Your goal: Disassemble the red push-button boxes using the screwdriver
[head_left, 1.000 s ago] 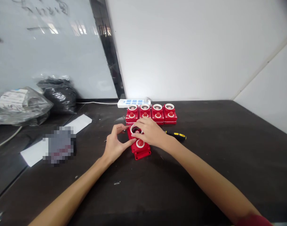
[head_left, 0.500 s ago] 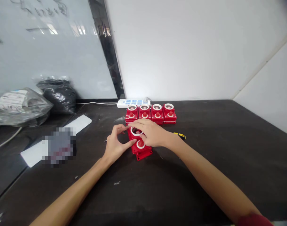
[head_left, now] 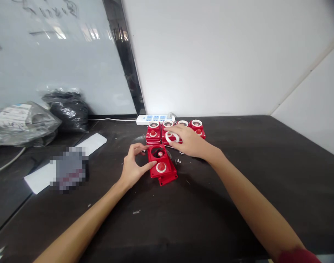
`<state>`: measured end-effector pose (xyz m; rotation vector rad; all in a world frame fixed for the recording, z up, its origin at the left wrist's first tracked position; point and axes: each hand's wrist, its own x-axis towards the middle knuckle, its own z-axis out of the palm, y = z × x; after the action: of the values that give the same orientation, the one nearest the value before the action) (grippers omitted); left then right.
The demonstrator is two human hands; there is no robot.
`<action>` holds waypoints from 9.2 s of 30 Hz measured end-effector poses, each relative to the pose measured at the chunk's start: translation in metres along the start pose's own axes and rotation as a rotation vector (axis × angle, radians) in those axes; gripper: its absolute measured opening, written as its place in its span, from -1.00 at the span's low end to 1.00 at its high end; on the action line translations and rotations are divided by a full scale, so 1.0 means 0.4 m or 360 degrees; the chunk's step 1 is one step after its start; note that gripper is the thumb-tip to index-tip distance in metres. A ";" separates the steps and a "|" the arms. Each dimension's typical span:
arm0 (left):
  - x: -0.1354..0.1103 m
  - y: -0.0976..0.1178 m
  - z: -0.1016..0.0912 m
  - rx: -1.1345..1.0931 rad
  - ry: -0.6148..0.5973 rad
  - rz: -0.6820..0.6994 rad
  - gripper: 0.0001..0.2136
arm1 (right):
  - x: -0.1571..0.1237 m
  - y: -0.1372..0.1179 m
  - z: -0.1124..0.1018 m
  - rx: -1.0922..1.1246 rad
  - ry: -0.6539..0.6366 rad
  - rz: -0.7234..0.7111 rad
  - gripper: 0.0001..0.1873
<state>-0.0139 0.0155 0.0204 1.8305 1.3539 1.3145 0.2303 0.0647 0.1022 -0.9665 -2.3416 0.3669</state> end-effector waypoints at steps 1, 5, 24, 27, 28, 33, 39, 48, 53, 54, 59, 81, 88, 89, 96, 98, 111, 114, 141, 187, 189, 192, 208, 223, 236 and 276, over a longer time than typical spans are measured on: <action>0.002 -0.003 0.000 -0.0051 -0.0014 -0.0002 -0.44 | -0.007 0.008 -0.006 -0.0004 0.0005 0.0060 -0.46; 0.009 -0.010 -0.002 -0.0230 -0.0063 -0.0017 -0.45 | -0.050 0.032 0.012 -0.0034 -0.0098 0.0271 -0.49; 0.014 -0.018 -0.031 -0.0176 -0.0052 0.0129 -0.43 | -0.081 0.031 0.081 -0.0305 -0.0418 0.0252 -0.52; 0.007 -0.005 -0.026 -0.0089 -0.0087 0.0200 -0.44 | -0.073 0.010 0.068 0.0002 -0.0122 0.0321 -0.67; 0.005 0.001 -0.023 -0.0061 -0.0105 0.0237 -0.44 | -0.070 0.002 0.066 0.0106 -0.0056 0.0335 -0.71; 0.000 0.019 -0.011 0.0060 -0.0076 0.0236 -0.45 | -0.067 -0.020 0.079 0.0263 -0.0018 0.0354 -0.80; 0.010 0.034 -0.005 0.0119 0.0018 0.0108 -0.45 | -0.081 -0.044 0.080 0.0080 -0.0182 0.0339 -0.71; 0.043 0.112 0.019 0.0381 -0.0126 0.0024 -0.43 | -0.098 -0.046 0.089 0.0146 -0.0467 0.0188 0.22; 0.055 0.117 0.029 0.0376 -0.0174 0.0035 -0.47 | -0.095 -0.026 0.081 0.0245 -0.0394 0.0170 0.03; 0.054 0.113 0.030 0.0365 -0.0155 0.0026 -0.47 | -0.094 -0.024 0.078 0.0248 -0.0372 0.0149 -0.04; 0.046 0.088 0.025 0.0284 -0.0130 0.0015 -0.50 | -0.084 -0.010 0.069 0.0336 -0.0337 -0.0014 -0.54; 0.010 0.093 0.039 0.0378 0.0079 0.0057 -0.52 | -0.084 -0.048 0.057 0.0176 -0.0356 0.0089 -0.82; 0.007 0.103 0.042 0.0412 0.0070 0.0068 -0.52 | -0.086 -0.041 0.068 0.0184 -0.0406 0.0007 -0.80; 0.007 0.103 0.042 0.0407 0.0071 0.0071 -0.53 | -0.086 -0.038 0.072 0.0165 -0.0401 -0.0024 -0.80; 0.013 0.091 0.037 0.0359 0.0048 0.0018 -0.51 | -0.089 -0.034 0.079 0.0075 -0.0299 -0.0080 -0.85; 0.015 0.090 0.038 0.0335 0.0041 -0.0005 -0.50 | -0.089 -0.038 0.073 0.0076 -0.0317 -0.0019 -0.85; 0.022 -0.011 0.017 0.0286 -0.0065 -0.0235 -0.74 | -0.087 0.043 0.069 0.1003 -0.0413 0.0532 -0.93; 0.012 -0.011 0.016 0.0508 -0.0194 -0.0204 -0.75 | -0.089 0.077 0.074 0.1187 -0.0510 0.0566 -0.87; 0.005 0.017 0.019 0.0522 -0.0334 -0.0143 -0.86 | -0.103 0.175 0.085 0.1769 -0.0686 0.0753 -0.61; -0.030 0.017 0.067 0.0720 -0.0254 0.0103 -0.79 | -0.091 -0.002 0.033 0.0331 -0.0335 0.0396 -0.86; -0.022 0.011 0.062 0.0600 -0.0284 0.0111 -0.81 | -0.089 -0.006 0.037 0.0272 -0.0323 0.0364 -0.84; -0.007 -0.004 0.052 0.0464 -0.0300 0.0135 -0.79 | -0.090 -0.011 0.045 0.0219 -0.0308 0.0385 -0.84; 0.010 -0.026 0.035 0.0507 -0.0156 0.0141 -0.82 | -0.095 -0.136 0.039 -0.0594 -0.0337 0.0532 -0.79; 0.025 -0.044 0.008 0.0545 -0.0156 0.0087 -0.79 | -0.092 -0.154 -0.008 -0.0498 -0.0543 0.0606 -0.77; 0.020 -0.064 0.000 0.0430 -0.0168 0.0013 -0.77 | -0.100 -0.064 -0.065 0.0687 -0.0370 0.0857 -0.81; 0.026 -0.041 0.010 0.0422 -0.0163 -0.0002 -0.78 | -0.101 -0.127 0.077 -0.0620 -0.0537 0.0640 -0.81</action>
<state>-0.0170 0.0316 0.0094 2.0387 1.5324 1.0651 0.2068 -0.0007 0.0839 -1.6891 -2.5655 0.2433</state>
